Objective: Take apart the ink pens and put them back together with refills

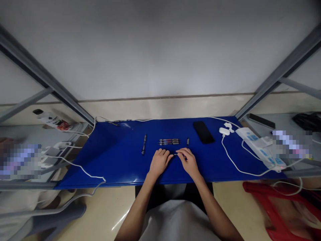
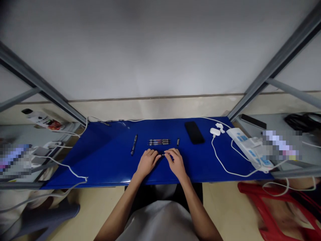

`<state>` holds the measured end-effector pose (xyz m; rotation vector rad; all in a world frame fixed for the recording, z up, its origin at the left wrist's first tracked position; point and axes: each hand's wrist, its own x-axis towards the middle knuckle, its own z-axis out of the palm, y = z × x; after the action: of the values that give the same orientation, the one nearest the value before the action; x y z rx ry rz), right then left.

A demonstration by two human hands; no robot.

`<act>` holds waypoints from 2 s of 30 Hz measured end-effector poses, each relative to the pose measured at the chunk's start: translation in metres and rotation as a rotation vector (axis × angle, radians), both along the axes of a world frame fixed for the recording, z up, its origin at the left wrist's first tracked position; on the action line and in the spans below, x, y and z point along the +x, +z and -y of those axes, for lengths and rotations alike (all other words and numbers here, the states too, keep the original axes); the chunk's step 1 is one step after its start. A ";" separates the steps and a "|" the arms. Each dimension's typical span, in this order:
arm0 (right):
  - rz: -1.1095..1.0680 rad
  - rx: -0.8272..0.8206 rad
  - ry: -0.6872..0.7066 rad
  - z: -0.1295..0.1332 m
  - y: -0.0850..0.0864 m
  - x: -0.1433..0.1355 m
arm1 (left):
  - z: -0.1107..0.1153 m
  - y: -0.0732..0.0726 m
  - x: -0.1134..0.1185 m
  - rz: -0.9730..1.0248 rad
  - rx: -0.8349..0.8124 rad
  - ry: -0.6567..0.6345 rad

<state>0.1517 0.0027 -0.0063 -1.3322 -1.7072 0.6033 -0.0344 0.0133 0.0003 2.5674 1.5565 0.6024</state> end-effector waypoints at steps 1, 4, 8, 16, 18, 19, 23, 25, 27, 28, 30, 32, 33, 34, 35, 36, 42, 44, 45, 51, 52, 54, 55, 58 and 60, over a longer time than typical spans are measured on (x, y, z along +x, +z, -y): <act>0.044 0.040 -0.103 -0.001 -0.002 0.000 | -0.001 -0.001 -0.001 0.015 -0.001 0.025; 0.202 0.112 -0.437 -0.005 -0.013 -0.003 | -0.001 -0.003 -0.002 0.040 0.001 0.101; 0.298 0.127 -0.511 -0.010 -0.024 -0.009 | -0.001 -0.004 -0.003 0.033 0.011 0.161; 0.105 0.134 -0.524 -0.005 -0.016 0.003 | -0.001 -0.003 -0.003 0.055 -0.004 0.177; -0.006 0.137 -0.498 -0.004 -0.015 0.007 | -0.002 -0.004 -0.003 0.053 -0.007 0.175; -0.067 0.112 -0.484 -0.003 -0.015 0.008 | -0.001 -0.004 -0.003 0.050 -0.008 0.173; -0.265 -0.037 -0.378 -0.001 -0.016 0.012 | -0.001 -0.004 -0.002 0.030 -0.001 0.156; -0.287 -0.067 -0.307 -0.001 -0.015 0.012 | -0.001 -0.004 -0.002 0.018 0.009 0.145; -0.273 -0.065 -0.253 0.000 -0.013 0.012 | 0.000 -0.004 -0.001 0.009 0.016 0.136; -0.262 -0.058 -0.237 0.001 -0.012 0.011 | 0.000 -0.004 -0.001 0.007 0.017 0.134; -0.240 -0.039 -0.220 0.001 -0.010 0.010 | 0.000 -0.004 -0.001 0.010 0.017 0.130; -0.213 -0.023 -0.206 0.001 -0.008 0.009 | 0.000 -0.003 -0.001 0.021 0.013 0.126; -0.197 -0.017 -0.198 0.001 -0.008 0.008 | 0.000 -0.003 -0.001 0.028 0.010 0.124; -0.181 -0.011 -0.190 0.001 -0.007 0.008 | 0.000 -0.003 -0.001 0.035 0.008 0.122; -0.166 -0.007 -0.184 0.001 -0.006 0.008 | 0.000 -0.003 -0.001 0.039 0.005 0.119; -0.155 -0.006 -0.174 0.001 -0.006 0.008 | 0.000 -0.002 -0.001 0.040 0.002 0.115; -0.147 -0.067 -0.042 0.003 -0.004 0.008 | 0.002 0.000 0.000 0.010 -0.008 0.049; -0.137 -0.104 0.029 0.003 -0.004 0.006 | 0.003 0.002 0.001 -0.002 -0.009 -0.002; -0.129 -0.119 0.063 0.003 -0.004 0.005 | 0.003 0.003 0.001 -0.006 -0.008 -0.025; -0.115 -0.182 0.088 0.003 -0.004 -0.001 | 0.004 0.005 0.001 -0.054 0.013 -0.087; -0.091 -0.178 0.080 0.003 -0.004 -0.001 | 0.004 0.004 0.001 -0.063 0.014 -0.082; -0.059 -0.168 0.081 0.004 -0.003 -0.002 | 0.003 0.002 0.000 -0.067 0.008 -0.052; -0.058 -0.165 0.089 0.004 -0.003 -0.002 | 0.002 0.002 0.000 -0.064 0.004 -0.030; -0.061 -0.138 0.099 0.003 -0.004 -0.002 | 0.002 0.001 -0.001 -0.039 -0.008 0.002; -0.006 -0.086 0.070 0.002 -0.005 -0.001 | 0.002 0.003 -0.001 -0.020 -0.020 -0.033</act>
<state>0.1507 0.0008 -0.0117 -1.3332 -1.7462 0.7268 -0.0357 0.0113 0.0032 2.5867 1.5152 0.5563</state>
